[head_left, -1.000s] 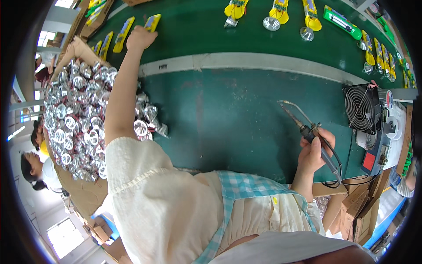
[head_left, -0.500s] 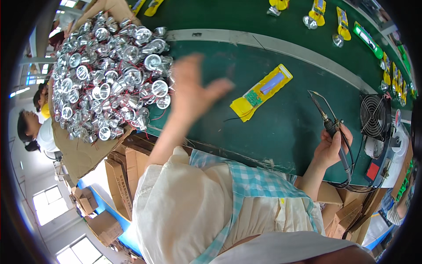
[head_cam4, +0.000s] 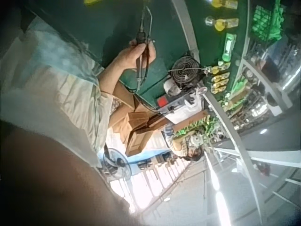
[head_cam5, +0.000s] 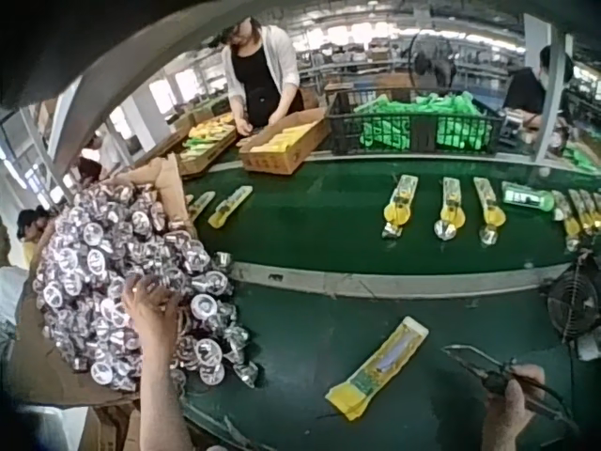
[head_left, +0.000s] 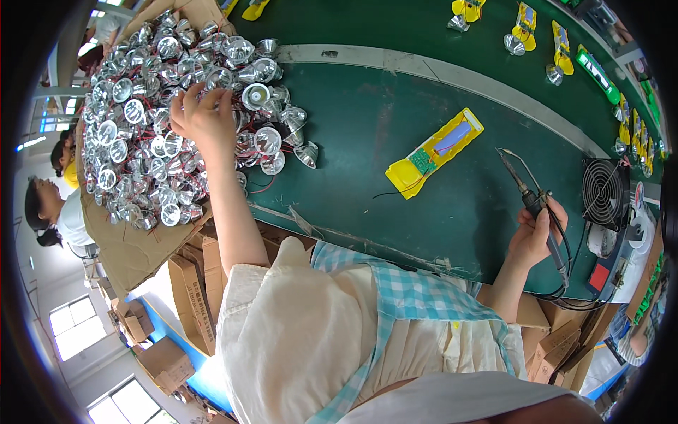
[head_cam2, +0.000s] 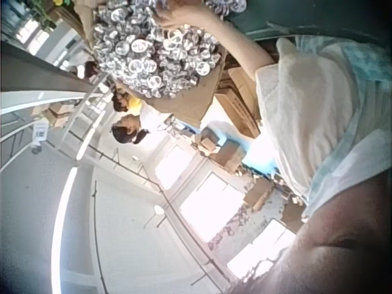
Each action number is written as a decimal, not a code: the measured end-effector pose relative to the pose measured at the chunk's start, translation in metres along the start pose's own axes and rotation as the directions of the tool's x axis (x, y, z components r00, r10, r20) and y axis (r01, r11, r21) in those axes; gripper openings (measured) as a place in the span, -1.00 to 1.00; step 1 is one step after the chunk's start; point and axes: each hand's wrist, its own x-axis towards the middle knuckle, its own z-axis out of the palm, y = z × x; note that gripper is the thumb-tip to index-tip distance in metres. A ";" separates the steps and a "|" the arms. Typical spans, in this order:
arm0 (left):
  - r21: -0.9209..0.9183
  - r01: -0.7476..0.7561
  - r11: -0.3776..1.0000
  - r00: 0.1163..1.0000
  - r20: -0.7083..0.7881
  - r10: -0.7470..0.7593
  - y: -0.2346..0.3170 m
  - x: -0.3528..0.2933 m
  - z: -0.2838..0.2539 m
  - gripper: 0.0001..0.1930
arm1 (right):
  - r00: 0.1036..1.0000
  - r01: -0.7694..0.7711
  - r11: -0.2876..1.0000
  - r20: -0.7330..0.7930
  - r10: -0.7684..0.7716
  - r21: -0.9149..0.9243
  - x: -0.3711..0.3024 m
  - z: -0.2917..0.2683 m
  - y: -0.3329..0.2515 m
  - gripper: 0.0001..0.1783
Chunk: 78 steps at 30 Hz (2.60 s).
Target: The person solders wires from reflector heads onto flashlight circuit boards using a soldering iron, places the assembled flashlights onto a conveyor belt, and fastens an apron strap.
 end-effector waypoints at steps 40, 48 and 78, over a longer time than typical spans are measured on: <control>-0.845 0.122 0.521 0.834 0.371 0.407 0.175 -0.068 -0.048 -0.94 | 0.931 -0.231 0.966 0.264 0.254 -0.115 -0.031 0.039 0.003 -0.77; -0.848 0.154 0.507 0.822 0.395 0.411 0.177 -0.071 -0.047 -0.94 | 0.933 -0.193 0.964 0.270 0.239 -0.184 -0.030 0.040 0.003 -0.77; -0.808 0.486 0.333 0.737 0.584 0.340 0.166 -0.051 -0.068 -0.70 | 0.944 -0.169 0.980 0.270 0.191 -0.101 -0.024 0.022 -0.004 -0.77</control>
